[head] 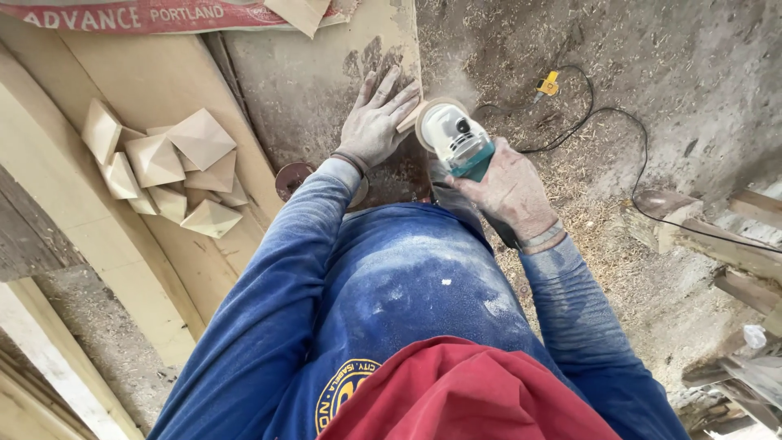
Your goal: Sanding small pyramid-shaped wooden pieces using an angle grinder with a sanding disc.
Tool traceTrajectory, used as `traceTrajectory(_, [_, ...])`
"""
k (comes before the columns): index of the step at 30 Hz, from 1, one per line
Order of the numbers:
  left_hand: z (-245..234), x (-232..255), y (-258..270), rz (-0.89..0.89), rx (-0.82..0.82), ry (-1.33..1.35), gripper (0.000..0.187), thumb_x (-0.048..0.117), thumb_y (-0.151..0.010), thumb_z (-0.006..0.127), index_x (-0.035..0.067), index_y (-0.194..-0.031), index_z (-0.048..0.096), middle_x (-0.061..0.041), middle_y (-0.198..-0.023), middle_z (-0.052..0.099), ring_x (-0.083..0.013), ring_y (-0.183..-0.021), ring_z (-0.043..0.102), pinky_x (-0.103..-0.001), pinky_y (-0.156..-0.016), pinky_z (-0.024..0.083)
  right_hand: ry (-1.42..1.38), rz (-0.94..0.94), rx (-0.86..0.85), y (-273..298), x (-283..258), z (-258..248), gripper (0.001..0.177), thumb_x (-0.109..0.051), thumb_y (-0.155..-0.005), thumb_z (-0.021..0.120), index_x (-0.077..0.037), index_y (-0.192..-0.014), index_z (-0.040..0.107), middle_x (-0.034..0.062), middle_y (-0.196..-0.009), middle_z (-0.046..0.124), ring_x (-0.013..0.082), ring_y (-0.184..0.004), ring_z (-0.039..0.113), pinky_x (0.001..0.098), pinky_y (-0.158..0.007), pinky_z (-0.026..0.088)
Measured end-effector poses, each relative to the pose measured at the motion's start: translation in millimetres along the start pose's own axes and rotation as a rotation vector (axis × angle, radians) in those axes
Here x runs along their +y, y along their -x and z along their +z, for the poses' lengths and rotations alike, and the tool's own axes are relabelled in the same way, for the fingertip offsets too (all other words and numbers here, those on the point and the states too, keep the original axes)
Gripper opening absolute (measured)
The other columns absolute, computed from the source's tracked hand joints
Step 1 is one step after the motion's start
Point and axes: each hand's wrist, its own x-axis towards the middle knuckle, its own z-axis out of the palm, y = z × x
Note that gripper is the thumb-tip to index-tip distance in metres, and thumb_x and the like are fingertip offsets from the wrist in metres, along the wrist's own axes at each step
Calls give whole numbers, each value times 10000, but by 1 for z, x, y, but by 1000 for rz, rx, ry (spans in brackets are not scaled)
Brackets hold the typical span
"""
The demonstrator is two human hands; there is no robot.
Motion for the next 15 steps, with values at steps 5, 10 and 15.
traceTrajectory(5, [4,-2,2,2,7,-38,513,376,-1040,638,150,-1499,595,3,-1622,481,-286,-1582,240,-551,-1299,110,-19,5,40,-3,23,7,748,-539,-802,813,55,-1188,569,254,-1087,658,406,-1040,688,464,-892,557])
traceTrajectory(10, [0,-1,-1,12,-10,-18,539,368,-1019,638,135,-1500,571,-19,-1623,464,-304,-1569,224,-559,-1281,87,146,-164,61,7,8,7,652,-524,-875,788,-25,-1264,629,259,-1115,612,394,-1002,685,454,-884,567])
traceTrajectory(15, [6,-4,0,18,-31,-37,586,335,-958,657,152,-1508,574,-17,-1632,463,-297,-1586,224,-556,-1287,88,-63,-38,-61,10,-19,15,766,-537,-732,833,37,-1163,566,206,-1016,666,392,-982,695,457,-880,556])
